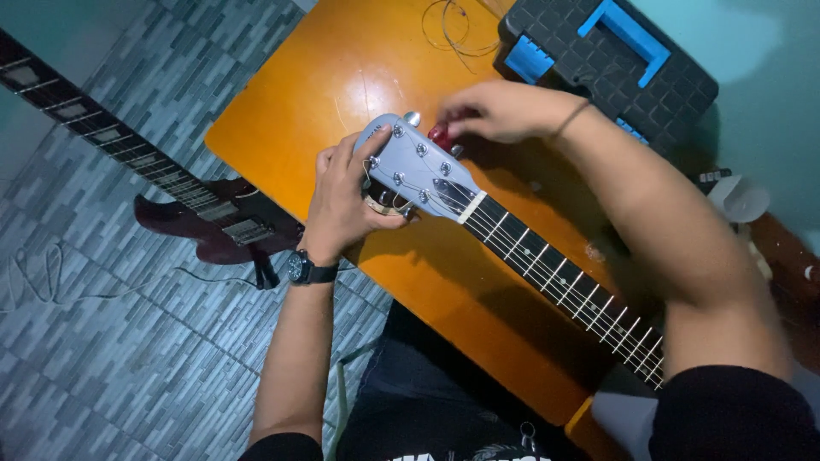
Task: The person uses a red string winder to loosen and remove a guitar string from the headstock of a grey acoustic guitar. They then pull the string out from the bridge and wind the removed string into a coil in their hands.
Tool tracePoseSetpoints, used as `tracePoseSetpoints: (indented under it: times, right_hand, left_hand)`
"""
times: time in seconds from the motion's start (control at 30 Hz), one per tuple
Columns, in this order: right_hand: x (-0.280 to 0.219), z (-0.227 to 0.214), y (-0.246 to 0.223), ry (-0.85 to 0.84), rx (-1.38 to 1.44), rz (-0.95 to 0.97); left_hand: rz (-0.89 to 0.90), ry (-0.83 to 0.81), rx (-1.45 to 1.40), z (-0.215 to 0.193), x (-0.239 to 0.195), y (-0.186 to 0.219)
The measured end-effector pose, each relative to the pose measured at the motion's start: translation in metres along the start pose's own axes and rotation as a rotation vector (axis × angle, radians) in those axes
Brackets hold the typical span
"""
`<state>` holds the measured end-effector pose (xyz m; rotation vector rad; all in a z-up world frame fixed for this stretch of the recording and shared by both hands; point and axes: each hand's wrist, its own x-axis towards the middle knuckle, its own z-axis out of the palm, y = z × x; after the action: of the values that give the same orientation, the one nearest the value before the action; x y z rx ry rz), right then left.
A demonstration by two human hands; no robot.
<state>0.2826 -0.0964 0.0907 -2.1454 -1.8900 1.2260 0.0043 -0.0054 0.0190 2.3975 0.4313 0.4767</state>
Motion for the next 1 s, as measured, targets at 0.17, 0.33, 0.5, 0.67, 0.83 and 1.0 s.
tracePoseSetpoints:
  times: [0.17, 0.33, 0.5, 0.67, 0.83, 1.0]
  right_hand:
    - [-0.038, -0.037, -0.017, -0.049, -0.001, 0.013]
    - [-0.004, -0.018, -0.011, 0.269, 0.131, -0.195]
    - [-0.034, -0.026, -0.023, -0.179, -0.035, 0.153]
    - [-0.023, -0.036, -0.032, 0.081, 0.058, 0.025]
    - [-0.007, -0.018, -0.024, 0.012, 0.028, -0.008]
    - [-0.047, -0.049, -0.040, -0.006, -0.040, 0.074]
  left_hand:
    - [0.009, 0.011, -0.001, 0.002, -0.001, -0.004]
    - [0.000, -0.003, -0.021, 0.000, 0.001, 0.001]
    - [0.002, 0.000, -0.008, -0.001, 0.002, 0.003]
    - [0.003, 0.006, -0.028, 0.000, -0.001, 0.002]
    - [-0.040, -0.005, -0.021, 0.001, 0.000, 0.001]
    - [0.003, 0.004, 0.000, 0.002, -0.001, -0.004]
